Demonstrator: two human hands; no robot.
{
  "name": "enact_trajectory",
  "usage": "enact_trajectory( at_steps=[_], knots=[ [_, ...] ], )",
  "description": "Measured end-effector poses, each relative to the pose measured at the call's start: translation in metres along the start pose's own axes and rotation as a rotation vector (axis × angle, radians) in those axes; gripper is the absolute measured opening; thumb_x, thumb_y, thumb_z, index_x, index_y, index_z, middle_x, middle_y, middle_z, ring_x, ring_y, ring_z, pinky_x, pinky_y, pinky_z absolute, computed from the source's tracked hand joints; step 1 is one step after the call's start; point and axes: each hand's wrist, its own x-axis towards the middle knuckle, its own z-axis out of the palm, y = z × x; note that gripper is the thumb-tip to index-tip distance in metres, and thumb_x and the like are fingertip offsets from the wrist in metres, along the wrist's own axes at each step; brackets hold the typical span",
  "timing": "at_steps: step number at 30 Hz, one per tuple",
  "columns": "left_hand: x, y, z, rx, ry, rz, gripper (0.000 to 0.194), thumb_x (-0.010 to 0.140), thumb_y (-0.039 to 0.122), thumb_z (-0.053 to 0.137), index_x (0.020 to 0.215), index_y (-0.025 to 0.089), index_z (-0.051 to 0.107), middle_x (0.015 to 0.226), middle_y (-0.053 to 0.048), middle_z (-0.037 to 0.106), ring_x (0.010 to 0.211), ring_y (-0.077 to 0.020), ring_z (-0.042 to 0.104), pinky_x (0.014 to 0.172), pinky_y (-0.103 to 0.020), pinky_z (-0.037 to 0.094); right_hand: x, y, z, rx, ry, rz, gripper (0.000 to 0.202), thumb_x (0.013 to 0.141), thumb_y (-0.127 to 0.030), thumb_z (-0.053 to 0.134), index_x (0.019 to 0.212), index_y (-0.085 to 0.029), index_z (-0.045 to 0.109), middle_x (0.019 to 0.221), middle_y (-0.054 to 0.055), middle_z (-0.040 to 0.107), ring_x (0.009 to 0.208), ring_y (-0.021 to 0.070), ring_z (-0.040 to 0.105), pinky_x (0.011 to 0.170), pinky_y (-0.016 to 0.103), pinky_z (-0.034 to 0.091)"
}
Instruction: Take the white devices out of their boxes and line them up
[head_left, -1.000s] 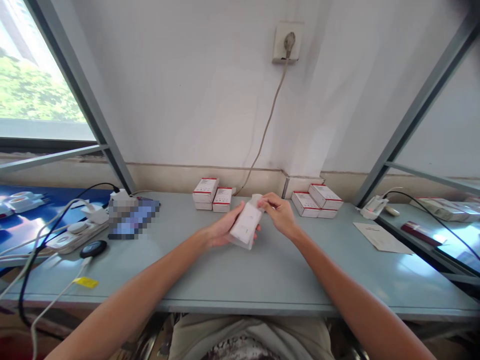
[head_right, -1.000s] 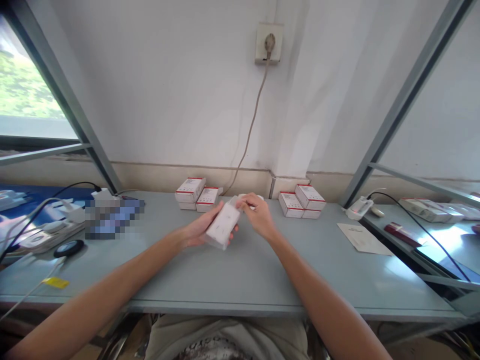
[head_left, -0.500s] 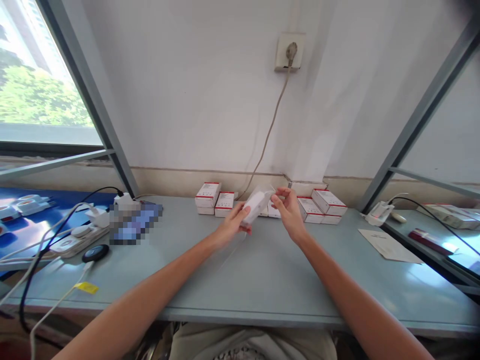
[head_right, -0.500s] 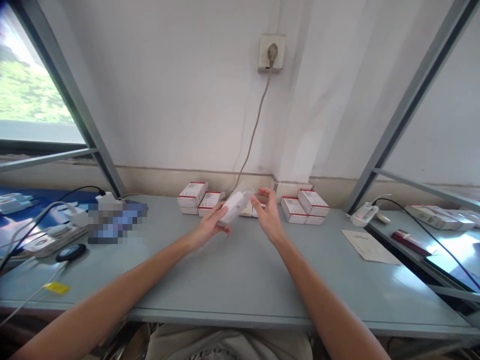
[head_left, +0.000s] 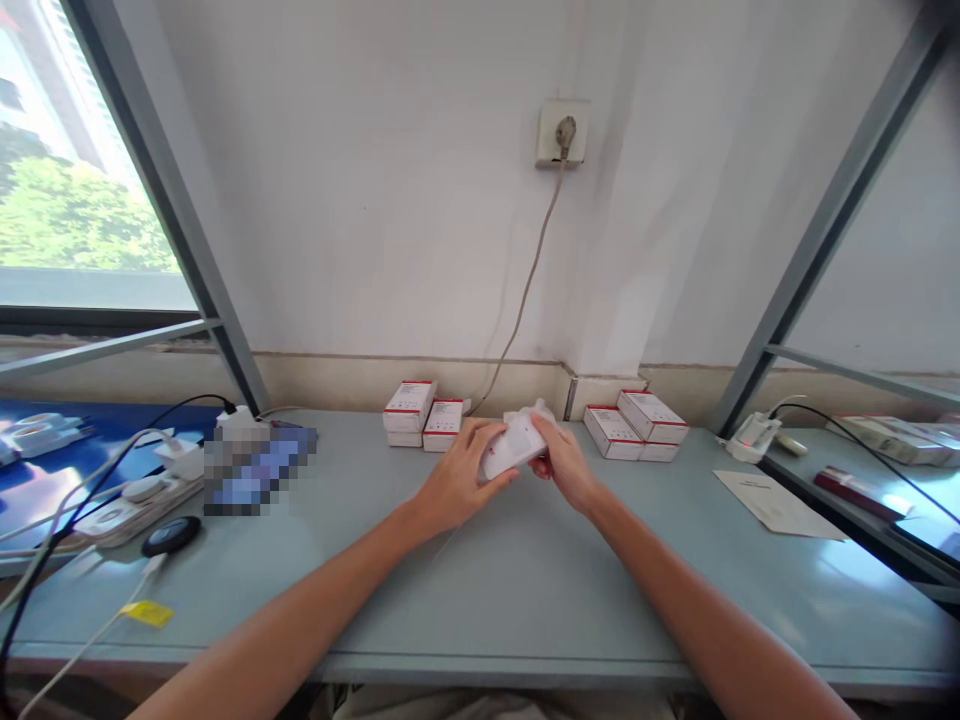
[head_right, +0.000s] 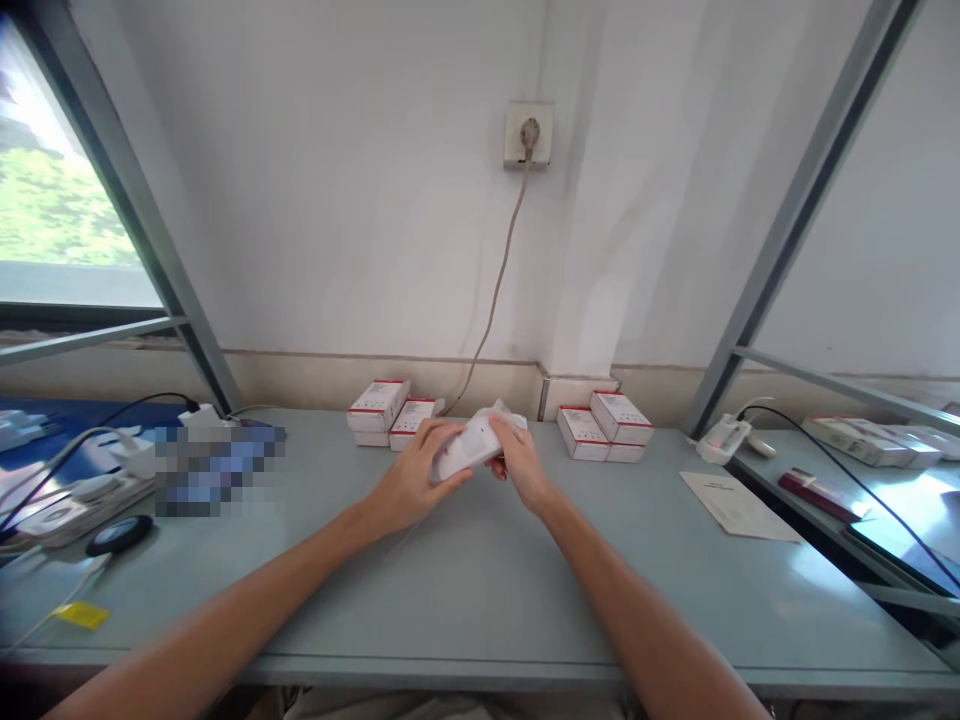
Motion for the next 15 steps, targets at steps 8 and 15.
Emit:
enact_trajectory(
  at_steps=[8,15],
  knots=[
    [0.007,-0.018,-0.018,0.293,0.153,0.104,0.050,0.110,0.053,0.053,0.152,0.026,0.052,0.140,-0.015,0.064,0.131,-0.0339,0.059,0.114,-0.053,0.046,0.007,0.006,-0.005,-0.031,0.108,-0.033,0.062,0.083,-0.084,0.068,0.077,-0.023,0.060,0.054,0.001,0.060,0.041,0.0125,0.045,0.038,0.027,0.034],
    [0.013,-0.069,-0.048,0.800,0.510,-0.216,0.064,0.106,0.058,0.054,0.156,0.018,0.051,0.146,-0.027,0.060,0.130,-0.0477,0.055,0.105,-0.063,0.042,0.014,0.010,-0.012,0.037,0.165,-0.048,0.063,0.077,-0.082,0.075,0.091,-0.022,0.061,0.061,0.001,0.066,0.046,0.0146,0.055,0.042,0.028,0.048]
  ],
)
